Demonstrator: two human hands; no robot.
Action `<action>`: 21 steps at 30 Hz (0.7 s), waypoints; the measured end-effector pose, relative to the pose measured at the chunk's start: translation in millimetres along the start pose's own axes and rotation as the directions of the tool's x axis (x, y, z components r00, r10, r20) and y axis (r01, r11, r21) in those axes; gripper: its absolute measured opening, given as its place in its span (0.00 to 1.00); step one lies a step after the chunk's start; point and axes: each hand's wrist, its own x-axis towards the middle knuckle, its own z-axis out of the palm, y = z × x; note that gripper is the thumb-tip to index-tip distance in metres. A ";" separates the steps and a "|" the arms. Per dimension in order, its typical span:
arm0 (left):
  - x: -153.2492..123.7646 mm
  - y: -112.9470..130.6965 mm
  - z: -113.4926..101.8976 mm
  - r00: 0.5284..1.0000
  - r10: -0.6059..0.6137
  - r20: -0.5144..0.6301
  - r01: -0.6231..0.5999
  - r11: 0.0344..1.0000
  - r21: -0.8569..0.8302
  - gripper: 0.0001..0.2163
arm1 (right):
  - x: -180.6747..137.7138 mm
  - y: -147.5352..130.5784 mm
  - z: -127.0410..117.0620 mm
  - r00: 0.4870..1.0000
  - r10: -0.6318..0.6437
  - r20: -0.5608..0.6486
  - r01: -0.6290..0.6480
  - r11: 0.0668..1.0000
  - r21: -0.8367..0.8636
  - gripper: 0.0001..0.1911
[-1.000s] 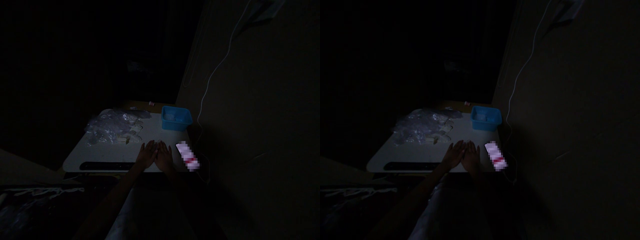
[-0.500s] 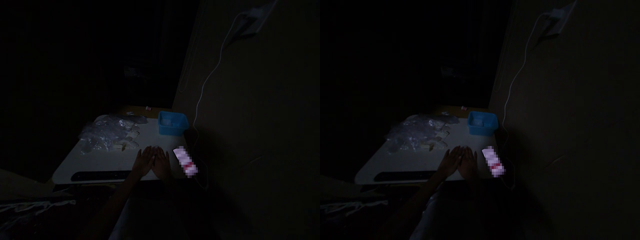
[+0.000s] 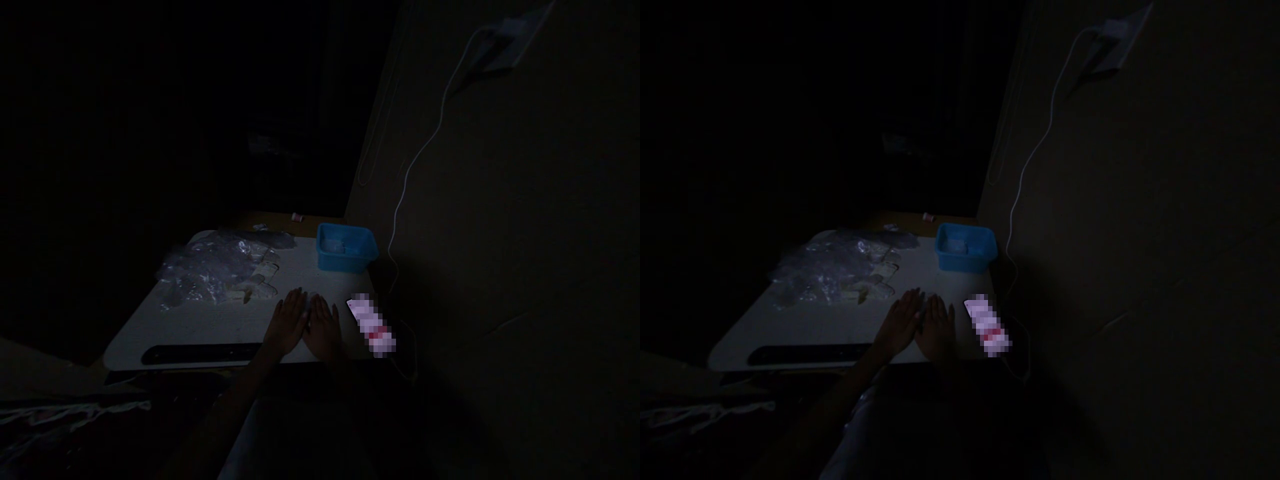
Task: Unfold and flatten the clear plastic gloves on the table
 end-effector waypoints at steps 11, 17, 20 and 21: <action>1.8 -1.4 -4.9 0.998 0.010 0.057 -0.015 0.997 0.078 0.22 | 0.8 2.4 3.5 1.000 -0.008 0.003 0.008 0.999 0.041 0.33; 1.8 -0.6 -4.8 1.000 -0.005 0.029 0.002 0.995 0.098 0.23 | 1.0 2.3 4.4 1.000 -0.009 0.006 0.009 1.000 0.027 0.33; 0.8 -0.3 -3.3 1.000 -0.019 0.011 0.018 0.995 0.102 0.23 | 1.3 2.3 5.6 1.000 -0.010 -0.006 0.010 0.999 0.049 0.33; 0.6 -0.3 -2.5 1.000 -0.022 0.001 0.022 0.995 0.098 0.23 | 1.3 2.4 6.2 1.000 -0.007 -0.016 0.008 0.998 0.055 0.33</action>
